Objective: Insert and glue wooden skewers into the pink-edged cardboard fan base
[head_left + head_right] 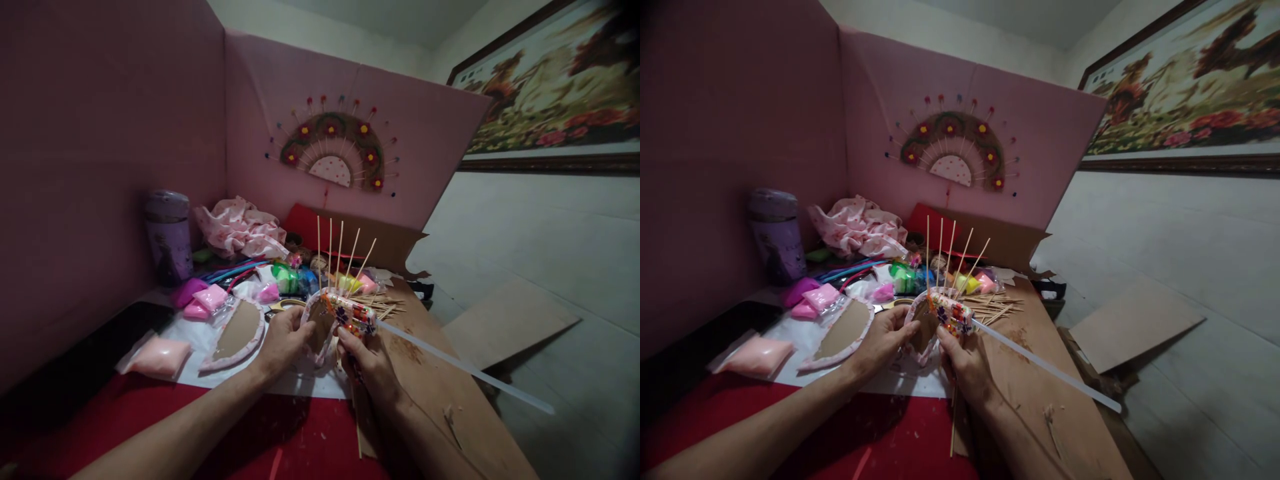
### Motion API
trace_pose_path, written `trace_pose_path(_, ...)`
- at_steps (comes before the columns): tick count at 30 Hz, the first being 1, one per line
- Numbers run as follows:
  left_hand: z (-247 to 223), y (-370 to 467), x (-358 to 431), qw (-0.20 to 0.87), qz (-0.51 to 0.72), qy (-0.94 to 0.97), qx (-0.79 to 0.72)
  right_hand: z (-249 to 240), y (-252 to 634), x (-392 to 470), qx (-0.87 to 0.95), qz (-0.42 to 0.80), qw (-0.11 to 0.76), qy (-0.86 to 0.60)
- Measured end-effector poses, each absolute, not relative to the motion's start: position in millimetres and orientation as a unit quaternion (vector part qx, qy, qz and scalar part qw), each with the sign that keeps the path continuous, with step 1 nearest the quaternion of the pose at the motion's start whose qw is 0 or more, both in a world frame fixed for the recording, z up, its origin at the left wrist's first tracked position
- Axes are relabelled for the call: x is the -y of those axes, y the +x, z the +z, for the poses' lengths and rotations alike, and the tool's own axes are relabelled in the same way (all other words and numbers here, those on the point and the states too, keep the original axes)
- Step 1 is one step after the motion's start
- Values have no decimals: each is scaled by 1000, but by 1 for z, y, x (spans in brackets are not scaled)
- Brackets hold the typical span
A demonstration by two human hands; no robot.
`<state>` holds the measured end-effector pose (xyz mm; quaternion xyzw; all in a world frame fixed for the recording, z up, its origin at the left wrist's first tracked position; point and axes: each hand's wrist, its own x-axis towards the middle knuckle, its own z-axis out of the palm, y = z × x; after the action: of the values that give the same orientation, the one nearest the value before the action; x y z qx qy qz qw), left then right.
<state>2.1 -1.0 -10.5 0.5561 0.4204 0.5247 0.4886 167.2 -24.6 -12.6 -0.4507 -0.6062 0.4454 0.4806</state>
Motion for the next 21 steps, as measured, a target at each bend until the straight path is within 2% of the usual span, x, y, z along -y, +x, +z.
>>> trace_pose_path(21, -11, 3, 2, 428, 529, 589, -436, -13, 167, 24, 606, 455, 476, -447)
